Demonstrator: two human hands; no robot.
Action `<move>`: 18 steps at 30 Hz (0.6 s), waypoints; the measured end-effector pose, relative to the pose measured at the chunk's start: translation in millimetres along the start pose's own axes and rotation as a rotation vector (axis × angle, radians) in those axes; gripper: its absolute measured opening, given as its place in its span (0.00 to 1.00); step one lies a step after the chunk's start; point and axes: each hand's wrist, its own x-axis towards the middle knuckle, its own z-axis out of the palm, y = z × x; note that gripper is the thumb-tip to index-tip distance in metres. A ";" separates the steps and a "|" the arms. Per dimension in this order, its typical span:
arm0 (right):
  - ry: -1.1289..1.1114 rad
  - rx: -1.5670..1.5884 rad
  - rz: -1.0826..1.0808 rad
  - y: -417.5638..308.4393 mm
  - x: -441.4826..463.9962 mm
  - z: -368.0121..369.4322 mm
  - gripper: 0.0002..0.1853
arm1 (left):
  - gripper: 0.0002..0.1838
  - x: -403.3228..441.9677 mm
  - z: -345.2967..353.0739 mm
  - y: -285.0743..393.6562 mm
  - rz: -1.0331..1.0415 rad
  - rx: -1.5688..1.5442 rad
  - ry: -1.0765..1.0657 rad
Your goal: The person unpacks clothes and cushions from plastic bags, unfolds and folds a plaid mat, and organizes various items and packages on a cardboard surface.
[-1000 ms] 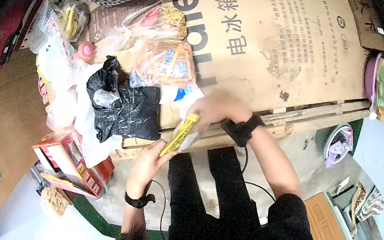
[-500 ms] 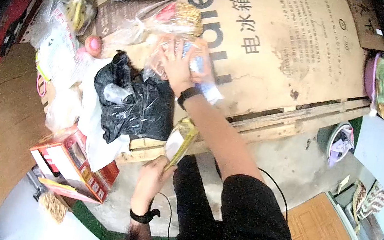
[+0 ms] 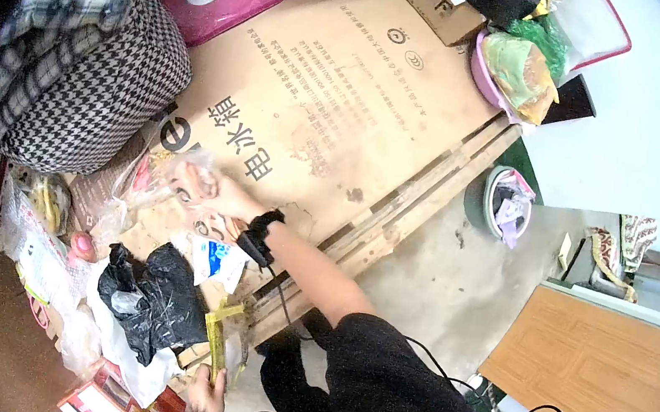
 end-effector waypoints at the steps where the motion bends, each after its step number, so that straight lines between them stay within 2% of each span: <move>1: -0.130 0.152 0.098 49.1 4.3 -20.2 0.33 | 0.11 -0.6 -5.2 10.4 0.018 0.018 0.004; 2: -0.156 0.496 0.086 17.8 -28.1 -36.0 0.32 | 0.11 -2.3 -10.9 20.7 0.036 0.040 0.005; 3: 0.002 0.551 0.098 -6.7 -61.8 -51.1 0.30 | 0.11 -3.7 -17.8 36.4 0.090 0.034 0.028; 4: 0.019 0.650 0.210 -56.4 -96.4 -69.0 0.33 | 0.10 -4.1 -22.9 50.8 0.089 0.001 0.010; 5: 0.117 0.446 0.321 -33.8 -108.5 -86.0 0.29 | 0.10 -2.8 -21.5 57.9 0.155 0.030 0.044; 6: 0.183 0.508 0.521 2.2 -128.6 -104.4 0.23 | 0.10 -1.5 -20.3 63.8 0.228 0.060 0.075; 7: 0.292 0.479 0.304 7.2 -154.5 -117.4 0.18 | 0.09 -0.5 -19.9 73.9 0.165 0.037 -0.006; 8: 0.344 0.573 0.387 -12.5 -183.3 -129.6 0.17 | 0.15 3.0 -15.6 85.0 0.243 -0.067 0.010; 9: 0.474 0.498 0.384 -9.1 -206.0 -141.4 0.18 | 0.17 6.3 -12.7 93.5 0.238 -0.098 -0.029; 10: 0.518 0.631 0.400 15.1 -231.2 -159.4 0.19 | 0.20 10.2 -9.6 102.2 0.230 -0.131 -0.062; 12: 0.636 0.744 0.299 28.8 -268.4 -189.0 0.20 | 0.19 17.0 1.4 121.2 0.284 -0.262 -0.042; 14: 0.732 0.714 0.340 48.4 -305.8 -223.5 0.20 | 0.17 20.9 18.1 130.1 0.202 -0.393 -0.067; 15: 0.742 0.723 0.340 53.8 -321.8 -239.7 0.20 | 0.16 24.8 24.3 138.8 0.092 -0.525 -0.159; 16: 0.765 0.764 0.346 54.9 -332.3 -258.2 0.19 | 0.15 27.9 27.0 166.0 0.065 -0.636 -0.192; 18: 0.792 0.831 0.346 61.3 -354.4 -294.0 0.19 | 0.15 46.6 64.9 189.6 0.163 -0.701 -0.142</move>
